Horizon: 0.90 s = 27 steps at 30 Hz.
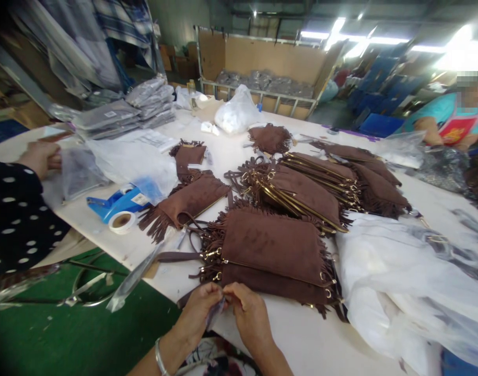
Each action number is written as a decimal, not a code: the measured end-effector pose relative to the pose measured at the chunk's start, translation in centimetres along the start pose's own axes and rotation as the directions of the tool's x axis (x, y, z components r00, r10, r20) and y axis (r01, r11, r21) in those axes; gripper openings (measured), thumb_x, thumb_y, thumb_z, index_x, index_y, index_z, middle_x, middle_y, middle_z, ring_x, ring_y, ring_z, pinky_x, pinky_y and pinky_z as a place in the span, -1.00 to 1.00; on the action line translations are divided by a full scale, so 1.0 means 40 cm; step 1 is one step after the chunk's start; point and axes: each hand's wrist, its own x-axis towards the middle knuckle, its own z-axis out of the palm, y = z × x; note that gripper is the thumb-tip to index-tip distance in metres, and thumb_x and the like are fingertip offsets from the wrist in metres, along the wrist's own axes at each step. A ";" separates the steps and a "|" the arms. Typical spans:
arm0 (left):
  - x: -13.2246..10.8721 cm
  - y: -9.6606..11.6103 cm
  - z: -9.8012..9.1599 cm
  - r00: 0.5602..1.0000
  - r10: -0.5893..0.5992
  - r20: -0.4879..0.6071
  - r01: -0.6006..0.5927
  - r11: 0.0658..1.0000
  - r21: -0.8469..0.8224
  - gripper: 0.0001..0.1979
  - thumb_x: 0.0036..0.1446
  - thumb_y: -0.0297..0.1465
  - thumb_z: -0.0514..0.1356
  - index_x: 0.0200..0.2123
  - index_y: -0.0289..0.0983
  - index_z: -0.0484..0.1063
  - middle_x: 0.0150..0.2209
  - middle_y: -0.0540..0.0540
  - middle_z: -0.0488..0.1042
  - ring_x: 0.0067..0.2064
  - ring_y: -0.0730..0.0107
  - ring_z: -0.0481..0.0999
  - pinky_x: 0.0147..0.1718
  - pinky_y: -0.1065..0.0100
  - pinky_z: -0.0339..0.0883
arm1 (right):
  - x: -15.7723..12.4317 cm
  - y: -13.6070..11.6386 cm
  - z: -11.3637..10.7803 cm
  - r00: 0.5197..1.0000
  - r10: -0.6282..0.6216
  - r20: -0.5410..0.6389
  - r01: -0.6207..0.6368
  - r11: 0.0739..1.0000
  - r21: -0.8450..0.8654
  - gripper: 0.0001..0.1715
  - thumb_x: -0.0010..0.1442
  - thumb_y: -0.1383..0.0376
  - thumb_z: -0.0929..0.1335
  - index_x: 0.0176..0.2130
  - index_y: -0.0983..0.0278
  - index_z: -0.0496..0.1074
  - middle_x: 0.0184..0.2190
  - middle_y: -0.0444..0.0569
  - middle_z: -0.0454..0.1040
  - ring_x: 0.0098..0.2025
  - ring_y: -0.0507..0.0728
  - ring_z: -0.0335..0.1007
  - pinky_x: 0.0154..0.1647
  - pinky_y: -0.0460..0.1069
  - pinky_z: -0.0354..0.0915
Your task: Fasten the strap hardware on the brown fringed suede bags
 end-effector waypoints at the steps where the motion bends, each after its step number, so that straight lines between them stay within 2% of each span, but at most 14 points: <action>1: -0.001 0.001 0.001 1.000 0.005 0.004 -0.005 1.000 0.010 -0.88 -0.05 -0.37 0.23 -0.47 -0.31 0.38 -0.52 -0.03 0.44 -0.45 0.42 0.37 -0.40 0.38 0.17 | 0.001 -0.003 -0.002 1.000 0.002 0.006 -0.001 1.000 -0.014 -0.69 0.23 0.39 0.17 -0.24 0.21 0.47 -0.32 -0.11 0.51 -0.24 0.08 0.42 -0.19 -0.09 0.22; 10: -0.019 0.010 0.006 0.999 0.041 0.019 -0.043 0.993 0.107 -0.69 0.02 -0.15 0.23 -0.51 -0.29 0.37 -0.53 -0.04 0.44 -0.48 0.43 0.32 -0.44 0.39 0.11 | 0.014 -0.052 -0.026 0.997 0.062 0.053 -0.057 0.994 -0.089 -0.75 0.22 0.38 0.19 -0.31 0.17 0.43 -0.41 -0.19 0.51 -0.33 0.05 0.43 -0.30 -0.11 0.15; 12: -0.012 -0.002 -0.004 0.998 0.054 0.027 -0.057 0.993 0.101 -0.73 0.02 -0.18 0.22 -0.50 -0.29 0.39 -0.53 -0.05 0.44 -0.47 0.41 0.34 -0.43 0.38 0.13 | 0.016 -0.054 -0.027 0.996 0.072 0.062 -0.065 0.992 -0.110 -0.74 0.20 0.38 0.19 -0.31 0.17 0.43 -0.41 -0.18 0.52 -0.32 0.06 0.44 -0.31 -0.11 0.15; 16: 0.003 -0.019 -0.021 0.999 0.048 0.007 -0.049 0.996 0.076 -0.82 -0.15 -0.28 0.29 -0.51 -0.27 0.44 -0.51 -0.06 0.47 -0.44 0.34 0.39 -0.39 0.36 0.21 | 0.020 -0.057 -0.030 0.994 0.055 0.091 -0.042 0.990 -0.136 -0.71 0.16 0.41 0.18 -0.26 0.15 0.43 -0.35 -0.16 0.55 -0.29 0.07 0.46 -0.30 -0.11 0.15; 19: 0.002 -0.018 -0.024 0.999 0.031 0.019 -0.032 0.997 0.069 -0.81 -0.20 -0.31 0.32 -0.47 -0.27 0.45 -0.47 -0.07 0.49 -0.41 0.30 0.42 -0.37 0.35 0.23 | 0.023 -0.059 -0.031 0.992 0.086 0.096 -0.068 0.982 -0.175 -0.71 0.16 0.40 0.19 -0.19 0.13 0.40 -0.34 -0.17 0.55 -0.28 0.09 0.47 -0.30 -0.10 0.15; 23: -0.001 -0.016 -0.022 0.997 0.054 0.054 -0.060 0.989 0.136 -0.79 -0.10 -0.27 0.32 -0.45 -0.28 0.43 -0.46 -0.08 0.50 -0.40 0.33 0.42 -0.36 0.35 0.22 | 0.022 -0.052 -0.027 0.982 0.174 0.075 -0.151 0.958 -0.245 -0.69 0.16 0.38 0.20 -0.09 0.14 0.31 -0.36 -0.14 0.55 -0.28 0.15 0.49 -0.30 -0.07 0.14; 27: 0.002 -0.012 -0.011 0.996 0.085 -0.021 -0.078 0.971 0.227 -0.74 -0.01 -0.22 0.26 -0.52 -0.30 0.41 -0.54 -0.06 0.45 -0.45 0.36 0.38 -0.39 0.35 0.18 | 0.015 -0.032 -0.014 0.981 0.190 0.032 -0.178 0.957 -0.229 -0.73 0.19 0.34 0.21 -0.07 0.17 0.24 -0.39 -0.13 0.53 -0.29 0.16 0.47 -0.32 -0.05 0.14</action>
